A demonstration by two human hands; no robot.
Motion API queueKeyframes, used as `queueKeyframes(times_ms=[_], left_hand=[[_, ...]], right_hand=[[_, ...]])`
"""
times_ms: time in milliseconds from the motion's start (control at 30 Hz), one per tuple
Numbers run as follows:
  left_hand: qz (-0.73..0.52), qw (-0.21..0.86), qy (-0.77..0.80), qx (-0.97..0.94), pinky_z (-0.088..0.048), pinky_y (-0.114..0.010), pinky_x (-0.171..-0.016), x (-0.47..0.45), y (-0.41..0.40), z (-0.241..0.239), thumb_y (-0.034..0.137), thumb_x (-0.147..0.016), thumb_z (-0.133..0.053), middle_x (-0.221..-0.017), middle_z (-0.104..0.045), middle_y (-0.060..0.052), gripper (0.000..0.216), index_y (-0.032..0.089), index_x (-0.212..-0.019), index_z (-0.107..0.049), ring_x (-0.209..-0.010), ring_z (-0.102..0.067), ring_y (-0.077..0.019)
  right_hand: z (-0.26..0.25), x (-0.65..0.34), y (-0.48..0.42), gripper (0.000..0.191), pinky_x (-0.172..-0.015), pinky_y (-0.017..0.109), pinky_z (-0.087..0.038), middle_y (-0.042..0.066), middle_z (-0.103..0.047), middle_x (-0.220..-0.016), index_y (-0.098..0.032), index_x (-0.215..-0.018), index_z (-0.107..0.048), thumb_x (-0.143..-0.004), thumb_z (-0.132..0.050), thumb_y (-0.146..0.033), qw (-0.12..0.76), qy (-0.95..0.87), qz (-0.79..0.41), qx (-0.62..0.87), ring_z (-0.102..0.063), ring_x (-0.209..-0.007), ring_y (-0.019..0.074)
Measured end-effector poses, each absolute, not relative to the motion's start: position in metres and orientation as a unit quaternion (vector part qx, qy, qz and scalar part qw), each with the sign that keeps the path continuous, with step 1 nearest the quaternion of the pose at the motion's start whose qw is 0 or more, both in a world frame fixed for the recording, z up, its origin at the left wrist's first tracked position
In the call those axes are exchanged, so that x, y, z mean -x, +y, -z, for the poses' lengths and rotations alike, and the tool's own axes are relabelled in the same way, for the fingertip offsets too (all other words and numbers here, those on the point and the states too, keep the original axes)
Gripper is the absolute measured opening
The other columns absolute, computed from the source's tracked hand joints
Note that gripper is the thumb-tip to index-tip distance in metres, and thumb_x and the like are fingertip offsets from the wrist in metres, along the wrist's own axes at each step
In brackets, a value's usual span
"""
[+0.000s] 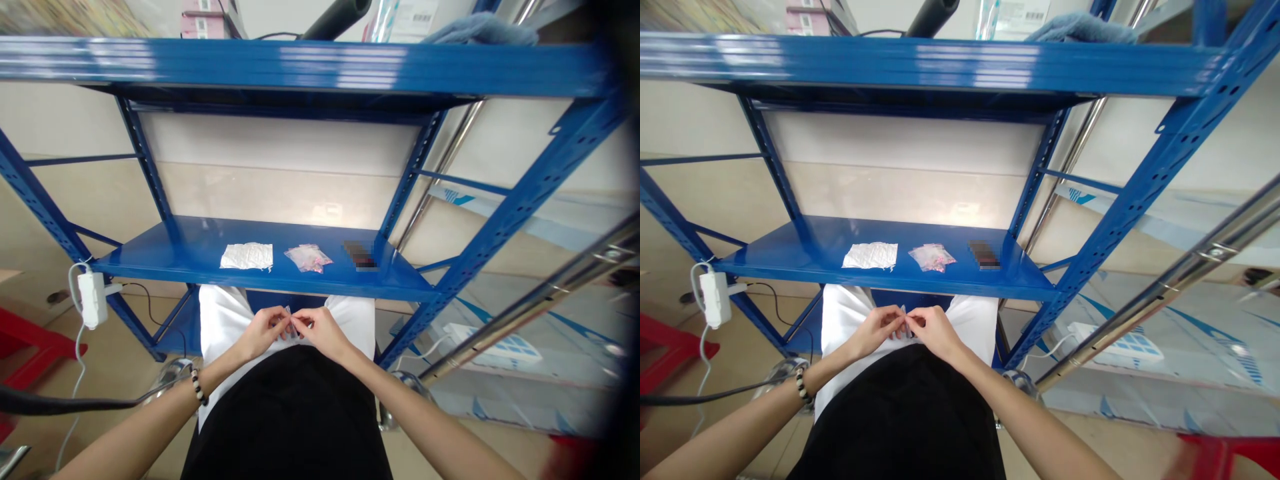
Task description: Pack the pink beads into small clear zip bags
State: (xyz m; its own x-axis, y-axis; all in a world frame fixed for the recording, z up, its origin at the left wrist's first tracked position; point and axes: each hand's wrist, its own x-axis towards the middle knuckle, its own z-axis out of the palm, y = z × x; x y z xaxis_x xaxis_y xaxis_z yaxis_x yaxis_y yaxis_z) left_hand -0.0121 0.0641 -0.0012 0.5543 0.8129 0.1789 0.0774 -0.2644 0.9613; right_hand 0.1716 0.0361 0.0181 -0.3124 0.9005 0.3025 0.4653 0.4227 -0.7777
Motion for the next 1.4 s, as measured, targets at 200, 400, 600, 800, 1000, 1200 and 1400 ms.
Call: queueKeyframes(times_ms=[200, 400, 600, 800, 1000, 1200, 1400], left_hand=[[-0.38, 0.501, 0.307, -0.714, -0.046, -0.023, -0.056, 0.003, 0.079, 0.004, 0.049, -0.093, -0.048, -0.075, -0.061, -0.003, 0.035, 0.016, -0.086, -0.059, -0.063, -0.058, -0.013], [-0.372, 0.494, 0.315, -0.72, -0.046, -0.022, -0.056, 0.007, 0.072, 0.0, 0.05, -0.091, -0.05, -0.075, -0.062, -0.003, 0.037, 0.015, -0.086, -0.058, -0.062, -0.059, -0.0129], [-0.367, 0.475, 0.32, -0.733, -0.047, -0.023, -0.06, 0.013, 0.069, -0.006, 0.046, -0.093, -0.05, -0.077, -0.062, -0.004, 0.032, 0.016, -0.087, -0.059, -0.064, -0.059, -0.0129], [-0.353, 0.551, 0.31, -0.689, -0.046, -0.021, -0.051, 0.009, 0.084, 0.007, 0.052, -0.092, -0.049, -0.074, -0.062, -0.003, 0.035, 0.017, -0.091, -0.05, -0.059, -0.059, -0.012], [-0.348, 0.557, 0.306, -0.689, -0.048, -0.022, -0.052, 0.012, 0.074, 0.01, 0.052, -0.089, -0.054, -0.073, -0.064, -0.004, 0.036, 0.017, -0.086, -0.047, -0.063, -0.064, -0.0142], [-0.348, 0.577, 0.305, -0.673, -0.052, -0.024, -0.055, 0.013, 0.076, 0.0, 0.053, -0.09, -0.051, -0.077, -0.064, -0.004, 0.037, 0.016, -0.088, -0.05, -0.068, -0.067, -0.0164], [-0.355, 0.535, 0.309, -0.702, -0.049, -0.023, -0.056, 0.01, 0.084, 0.004, 0.044, -0.092, -0.05, -0.074, -0.064, -0.004, 0.029, 0.015, -0.088, -0.055, -0.064, -0.063, -0.0146]], right_hand=[[-0.02, -0.174, 0.049, 0.028, -0.06, 0.024, -0.044, 0.002, -0.07, -0.074, -0.019, -0.078, -0.069, -0.093, -0.046, -0.022, 0.37, -0.772, -0.228, 0.463, -0.062, -0.064, 0.0158], [-0.021, -0.171, 0.043, 0.026, -0.063, 0.024, -0.044, 0.002, -0.07, -0.074, -0.019, -0.077, -0.07, -0.092, -0.049, -0.022, 0.361, -0.772, -0.24, 0.465, -0.062, -0.064, 0.016], [-0.016, -0.171, 0.04, 0.022, -0.064, 0.024, -0.043, 0.002, -0.071, -0.077, -0.021, -0.083, -0.07, -0.092, -0.049, -0.022, 0.363, -0.769, -0.225, 0.476, -0.061, -0.065, 0.0151], [-0.013, -0.169, 0.052, 0.016, -0.06, 0.023, -0.043, 0.002, -0.069, -0.071, -0.019, -0.074, -0.066, -0.086, -0.055, -0.018, 0.355, -0.766, -0.21, 0.492, -0.06, -0.061, 0.0139], [-0.008, -0.164, 0.044, 0.015, -0.053, 0.023, -0.047, 0.002, -0.068, -0.07, -0.018, -0.082, -0.065, -0.088, -0.054, -0.026, 0.394, -0.718, -0.339, 0.463, -0.063, -0.055, 0.0141], [-0.008, -0.166, 0.046, 0.026, -0.051, 0.024, -0.051, 0.002, -0.066, -0.073, -0.017, -0.084, -0.063, -0.091, -0.053, -0.041, 0.421, -0.688, -0.394, 0.441, -0.065, -0.054, 0.0146], [-0.006, -0.167, 0.056, 0.018, -0.052, 0.022, -0.048, 0.002, -0.067, -0.073, -0.019, -0.083, -0.062, -0.09, -0.053, -0.032, 0.393, -0.715, -0.35, 0.461, -0.064, -0.055, 0.0139]])
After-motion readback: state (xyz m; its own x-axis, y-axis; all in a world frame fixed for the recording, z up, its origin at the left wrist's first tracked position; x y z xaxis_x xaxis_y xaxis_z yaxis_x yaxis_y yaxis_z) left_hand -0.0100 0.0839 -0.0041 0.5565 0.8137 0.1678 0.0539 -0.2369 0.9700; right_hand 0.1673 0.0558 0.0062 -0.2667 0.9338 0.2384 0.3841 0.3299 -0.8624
